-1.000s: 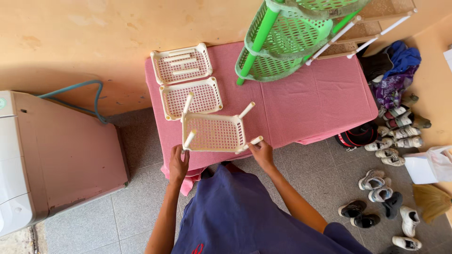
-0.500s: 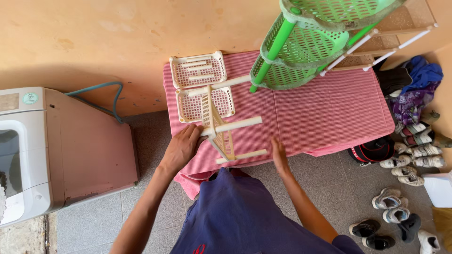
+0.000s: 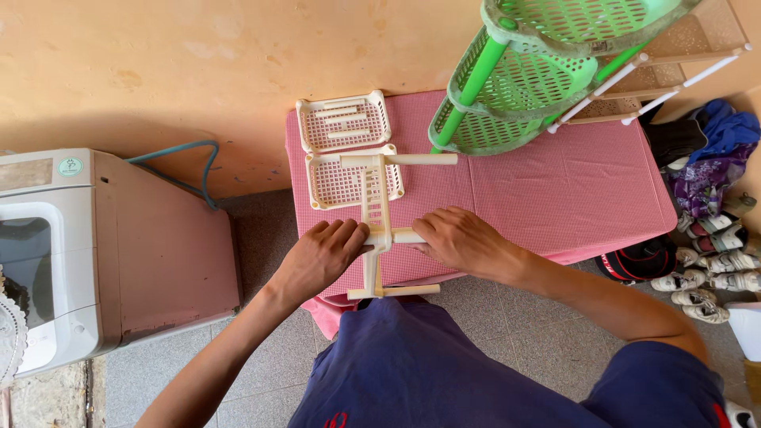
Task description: The person assembles a small plastic shelving unit by inserting white rods into beige trays and stacking them. They then repeat the process with a second set of trays and rods, building a second unit and placing both on a table.
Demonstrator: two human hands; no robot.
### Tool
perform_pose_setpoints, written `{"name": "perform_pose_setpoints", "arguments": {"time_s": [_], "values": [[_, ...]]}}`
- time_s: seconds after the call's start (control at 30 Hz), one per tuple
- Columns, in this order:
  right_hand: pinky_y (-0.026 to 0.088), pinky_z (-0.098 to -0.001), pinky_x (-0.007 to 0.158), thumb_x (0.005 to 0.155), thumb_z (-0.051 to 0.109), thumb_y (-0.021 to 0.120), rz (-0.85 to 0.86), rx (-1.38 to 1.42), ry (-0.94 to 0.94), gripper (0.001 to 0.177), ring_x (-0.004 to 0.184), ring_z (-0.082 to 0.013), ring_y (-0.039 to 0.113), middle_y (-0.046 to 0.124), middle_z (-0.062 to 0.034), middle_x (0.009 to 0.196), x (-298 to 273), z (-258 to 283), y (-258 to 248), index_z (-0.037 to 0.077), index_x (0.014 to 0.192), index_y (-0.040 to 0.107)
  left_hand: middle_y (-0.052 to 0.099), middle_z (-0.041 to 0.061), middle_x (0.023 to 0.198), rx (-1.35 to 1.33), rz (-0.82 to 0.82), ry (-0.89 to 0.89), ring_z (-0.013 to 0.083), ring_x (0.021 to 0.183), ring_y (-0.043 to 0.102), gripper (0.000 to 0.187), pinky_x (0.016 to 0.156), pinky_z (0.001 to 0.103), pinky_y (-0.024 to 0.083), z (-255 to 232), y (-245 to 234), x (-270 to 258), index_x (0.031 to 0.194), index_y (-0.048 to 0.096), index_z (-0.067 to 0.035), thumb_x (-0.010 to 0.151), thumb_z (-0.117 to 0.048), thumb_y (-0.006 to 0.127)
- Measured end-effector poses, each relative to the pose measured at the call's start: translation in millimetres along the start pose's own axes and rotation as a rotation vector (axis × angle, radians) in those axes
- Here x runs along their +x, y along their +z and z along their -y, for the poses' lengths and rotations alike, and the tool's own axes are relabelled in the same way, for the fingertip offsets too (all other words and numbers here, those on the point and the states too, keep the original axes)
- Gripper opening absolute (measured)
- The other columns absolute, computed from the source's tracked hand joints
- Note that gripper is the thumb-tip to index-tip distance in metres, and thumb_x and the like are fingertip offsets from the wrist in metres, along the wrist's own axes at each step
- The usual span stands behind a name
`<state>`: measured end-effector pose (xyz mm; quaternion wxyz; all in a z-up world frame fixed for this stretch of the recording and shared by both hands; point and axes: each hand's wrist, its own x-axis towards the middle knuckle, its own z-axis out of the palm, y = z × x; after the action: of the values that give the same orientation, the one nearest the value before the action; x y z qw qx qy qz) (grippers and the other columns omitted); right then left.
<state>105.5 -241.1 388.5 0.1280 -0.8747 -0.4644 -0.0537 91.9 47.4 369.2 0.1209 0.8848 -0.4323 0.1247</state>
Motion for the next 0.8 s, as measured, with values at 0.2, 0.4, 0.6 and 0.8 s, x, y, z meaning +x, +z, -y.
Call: {"name": "perform_pose_setpoints", "arguments": {"time_s": [0.2,0.4,0.6,0.8], "values": [[0.049,-0.0319,0.044,0.099,0.020,0.063,0.236,-0.166,-0.057,0.023,0.048,-0.0136,0.057,0.058,-0.0042,0.060,-14,17,-11,0.003,0.085,0.058,0.059,0.007,0.085,-0.115,0.228,0.094,0.0219,0.067,0.065,0.030,0.065,0.036,0.054,-6,-15,-9,0.109,0.054,-0.003,0.103,-0.032,0.060],[0.049,-0.0325,0.042,0.097,0.028,0.063,0.154,-0.135,-0.080,0.032,0.047,-0.0156,0.057,0.056,-0.0055,0.059,-22,41,-30,0.002,0.081,0.055,0.060,0.008,0.090,-0.081,0.218,0.199,0.0195,0.068,0.067,0.040,0.060,0.032,0.056,-18,-27,-10,0.120,0.052,0.003,0.091,-0.021,0.063],[0.048,-0.0386,0.039,0.102,0.033,0.060,0.391,0.351,0.219,0.037,0.038,-0.0228,0.059,0.055,-0.0093,0.047,-24,63,-52,0.003,0.082,0.054,0.060,0.006,0.091,0.012,0.189,0.256,0.0159,0.070,0.066,0.033,0.062,0.030,0.056,-39,-40,-12,0.120,0.052,0.001,0.093,-0.017,0.061],[0.049,-0.0414,0.041,0.100,0.034,0.063,0.457,0.420,0.269,0.036,0.041,-0.0276,0.062,0.056,-0.0126,0.048,-18,58,-61,0.004,0.082,0.053,0.060,0.007,0.093,0.001,0.275,0.198,0.0213,0.080,0.065,0.028,0.068,0.035,0.055,-48,-58,2,0.111,0.056,-0.003,0.103,-0.031,0.057]]}}
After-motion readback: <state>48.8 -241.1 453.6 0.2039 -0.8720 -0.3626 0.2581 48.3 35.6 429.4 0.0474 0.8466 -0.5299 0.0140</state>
